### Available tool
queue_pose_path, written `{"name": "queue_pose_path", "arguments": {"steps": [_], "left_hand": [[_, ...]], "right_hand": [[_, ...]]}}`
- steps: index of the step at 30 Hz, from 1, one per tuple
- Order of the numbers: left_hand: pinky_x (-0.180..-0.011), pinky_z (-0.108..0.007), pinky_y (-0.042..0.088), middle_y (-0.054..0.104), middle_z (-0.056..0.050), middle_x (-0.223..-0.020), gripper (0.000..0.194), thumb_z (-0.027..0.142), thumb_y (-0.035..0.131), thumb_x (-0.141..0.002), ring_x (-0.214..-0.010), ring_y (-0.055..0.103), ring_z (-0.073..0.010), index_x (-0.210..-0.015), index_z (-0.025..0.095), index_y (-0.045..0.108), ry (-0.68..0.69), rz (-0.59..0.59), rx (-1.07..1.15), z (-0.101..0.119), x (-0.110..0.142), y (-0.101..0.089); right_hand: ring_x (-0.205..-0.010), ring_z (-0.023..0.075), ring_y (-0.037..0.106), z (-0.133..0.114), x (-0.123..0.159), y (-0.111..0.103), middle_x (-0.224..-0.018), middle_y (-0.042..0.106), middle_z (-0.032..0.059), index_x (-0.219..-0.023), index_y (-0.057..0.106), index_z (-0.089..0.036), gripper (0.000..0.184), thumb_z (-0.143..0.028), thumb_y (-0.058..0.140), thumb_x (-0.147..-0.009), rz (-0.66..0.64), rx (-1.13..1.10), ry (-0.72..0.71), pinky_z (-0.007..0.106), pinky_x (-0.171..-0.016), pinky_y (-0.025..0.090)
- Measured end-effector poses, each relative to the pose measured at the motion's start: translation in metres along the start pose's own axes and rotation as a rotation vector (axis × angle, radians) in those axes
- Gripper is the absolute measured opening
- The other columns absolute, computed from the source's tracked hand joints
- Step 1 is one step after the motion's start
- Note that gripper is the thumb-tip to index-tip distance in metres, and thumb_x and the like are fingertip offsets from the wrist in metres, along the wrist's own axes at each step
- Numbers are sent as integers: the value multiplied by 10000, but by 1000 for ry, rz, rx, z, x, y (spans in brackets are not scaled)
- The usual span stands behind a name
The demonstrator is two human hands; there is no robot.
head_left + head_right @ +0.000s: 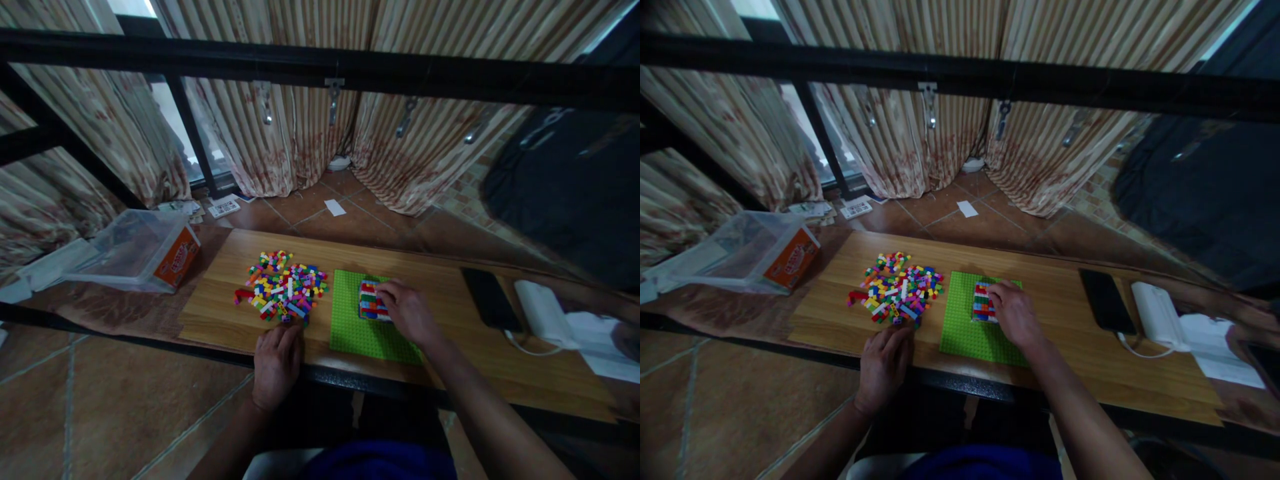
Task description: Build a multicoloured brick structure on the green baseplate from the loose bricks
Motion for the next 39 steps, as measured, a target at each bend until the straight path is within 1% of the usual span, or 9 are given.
{"name": "queue_pose_path", "arguments": {"steps": [6,10,15,19,25,29,32,35,39], "left_hand": [[-761,-340,458,677,-72,-981,207,198,485,-935,-883,624,-205,-1088,200,624,7,-4,-4,3,-1,-2],[-781,-345,460,681,-78,-990,212,194,483,-933,-914,625,-210,-1094,199,621,2,-4,-6,2,-1,-2],[-766,-345,468,684,-74,-969,213,207,476,-932,-888,635,-204,-1087,209,623,7,12,0,2,-1,-2],[-770,-344,478,682,-73,-982,225,203,478,-926,-913,639,-207,-1099,213,622,18,22,5,2,-1,-4],[-772,-337,474,681,-76,-1008,218,203,492,-925,-913,637,-206,-1100,207,622,9,4,2,1,0,-2],[-776,-334,463,687,-75,-998,211,198,489,-931,-906,640,-199,-1092,204,625,8,16,-2,2,-1,-2],[-762,-334,458,687,-75,-969,212,202,487,-933,-875,641,-198,-1093,207,627,1,20,-3,2,-1,-2],[-769,-338,459,685,-74,-980,210,202,488,-933,-895,638,-202,-1090,213,626,3,12,2,2,-1,-2],[-765,-347,460,682,-76,-995,207,213,468,-940,-891,634,-208,-1077,213,624,-8,10,-6,2,-2,-3]], "right_hand": [[-805,200,600,-7,-2,8,-861,653,64,-805,704,-207,285,-247,441,-908,-41,125,-89,326,-756,456],[-759,187,601,-11,-6,10,-841,651,57,-775,703,-211,279,-206,444,-877,-44,157,-100,322,-734,456],[-697,168,591,-5,-8,8,-803,661,36,-748,684,-227,245,-182,455,-822,27,161,-8,300,-666,436],[-715,173,605,0,-6,8,-785,670,31,-761,670,-231,211,-186,468,-800,85,100,32,301,-685,447],[-689,171,617,14,-2,6,-766,684,33,-768,665,-225,167,-277,513,-813,105,-8,128,308,-688,466],[-681,177,631,26,1,4,-756,695,28,-782,681,-223,198,-363,545,-813,94,-91,205,318,-680,474],[-758,200,639,37,4,-6,-818,703,43,-819,689,-219,275,-440,526,-837,168,-93,254,348,-733,479],[-945,249,616,38,4,-15,-963,698,90,-921,686,-198,342,-484,509,-856,278,1,223,417,-873,452],[-1133,292,534,40,3,-4,-1156,643,139,-1115,646,-183,423,-499,513,-868,284,105,209,477,-974,384]]}}
Point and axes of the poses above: each hand's wrist, its own x-axis away from the middle knuckle, its own y-axis out of the palm, z = x × y, the point moved 10 cm from there along -x, towards the middle knuckle
